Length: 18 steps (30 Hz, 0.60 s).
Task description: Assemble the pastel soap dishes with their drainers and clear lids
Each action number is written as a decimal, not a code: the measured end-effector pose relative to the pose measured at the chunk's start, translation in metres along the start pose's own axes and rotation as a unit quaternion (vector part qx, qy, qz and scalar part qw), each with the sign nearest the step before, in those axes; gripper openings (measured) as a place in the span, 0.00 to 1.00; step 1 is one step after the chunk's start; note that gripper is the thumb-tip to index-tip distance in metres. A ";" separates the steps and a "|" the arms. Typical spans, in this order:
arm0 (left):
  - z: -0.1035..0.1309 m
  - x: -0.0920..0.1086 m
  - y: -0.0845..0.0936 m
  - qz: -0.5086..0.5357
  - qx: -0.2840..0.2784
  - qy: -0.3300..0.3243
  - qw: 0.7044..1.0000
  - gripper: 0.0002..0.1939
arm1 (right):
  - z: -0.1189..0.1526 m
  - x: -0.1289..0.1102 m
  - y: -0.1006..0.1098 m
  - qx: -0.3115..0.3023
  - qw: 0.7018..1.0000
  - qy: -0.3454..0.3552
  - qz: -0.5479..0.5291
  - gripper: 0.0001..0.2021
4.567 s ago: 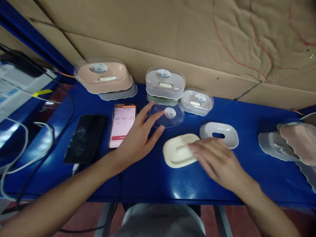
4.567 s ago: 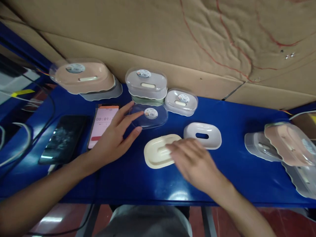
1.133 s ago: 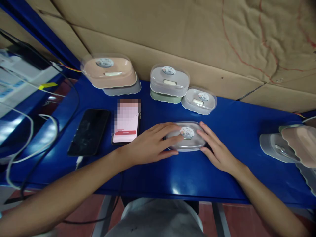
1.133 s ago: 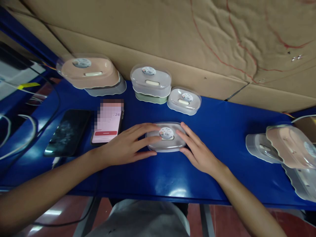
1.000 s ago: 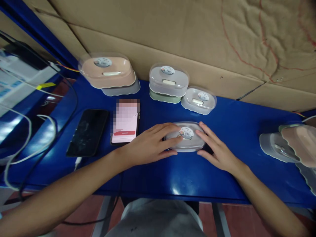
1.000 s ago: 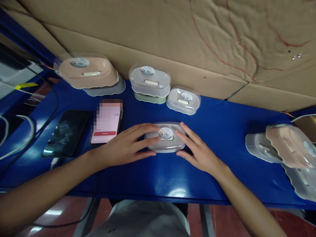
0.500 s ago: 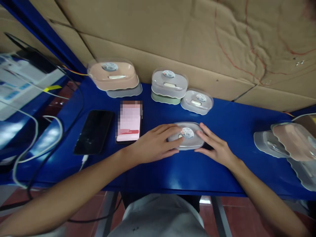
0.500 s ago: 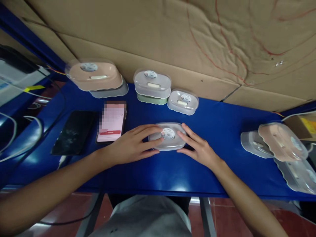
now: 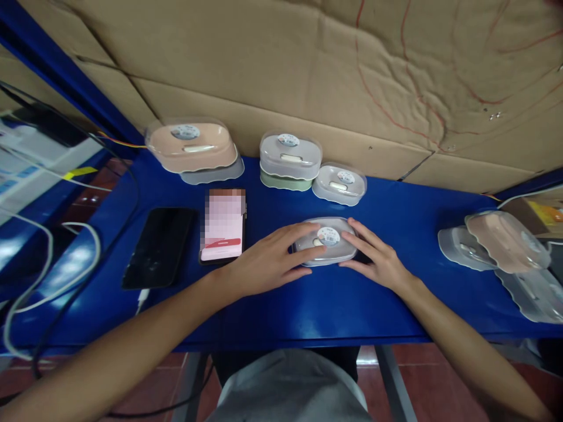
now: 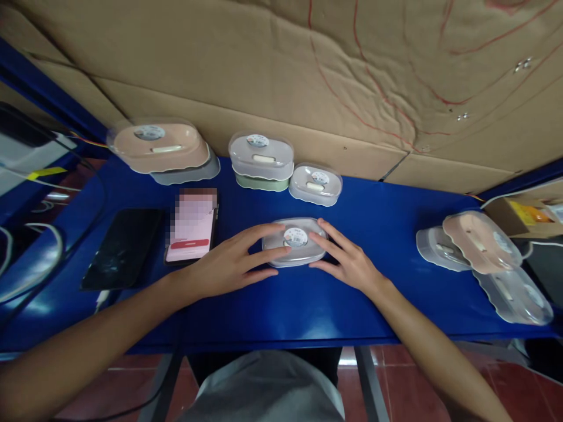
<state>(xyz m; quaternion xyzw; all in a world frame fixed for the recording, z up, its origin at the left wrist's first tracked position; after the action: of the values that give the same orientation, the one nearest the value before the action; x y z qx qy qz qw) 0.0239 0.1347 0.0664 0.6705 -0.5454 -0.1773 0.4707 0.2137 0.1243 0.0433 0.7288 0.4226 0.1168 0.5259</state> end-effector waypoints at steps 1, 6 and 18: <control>-0.001 0.001 0.003 -0.003 0.007 0.002 1.000 0.23 | 0.001 0.000 0.005 0.010 1.000 0.004 0.013 0.47; -0.002 -0.003 0.027 -0.029 0.070 0.036 0.996 0.22 | 0.001 0.022 0.064 0.126 0.984 -0.043 0.121 0.44; 0.000 -0.019 0.026 -0.021 0.060 0.063 0.996 0.11 | -0.062 0.114 0.049 0.037 0.981 -0.164 0.095 0.46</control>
<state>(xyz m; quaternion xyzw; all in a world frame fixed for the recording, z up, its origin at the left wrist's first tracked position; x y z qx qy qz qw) 0.0029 0.1527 0.0824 0.7184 -0.5105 -0.1118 0.4591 0.2697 0.2456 0.0811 0.7937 0.2637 0.0298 0.5474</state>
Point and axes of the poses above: each hand's wrist, its own z-axis away from the middle knuckle, its own y-axis out of the back of the hand, x = y × z, the point moved 10 cm from there along -z, towards the middle knuckle, and after that the axes turned 5 degrees about y, right-handed, at the moved point
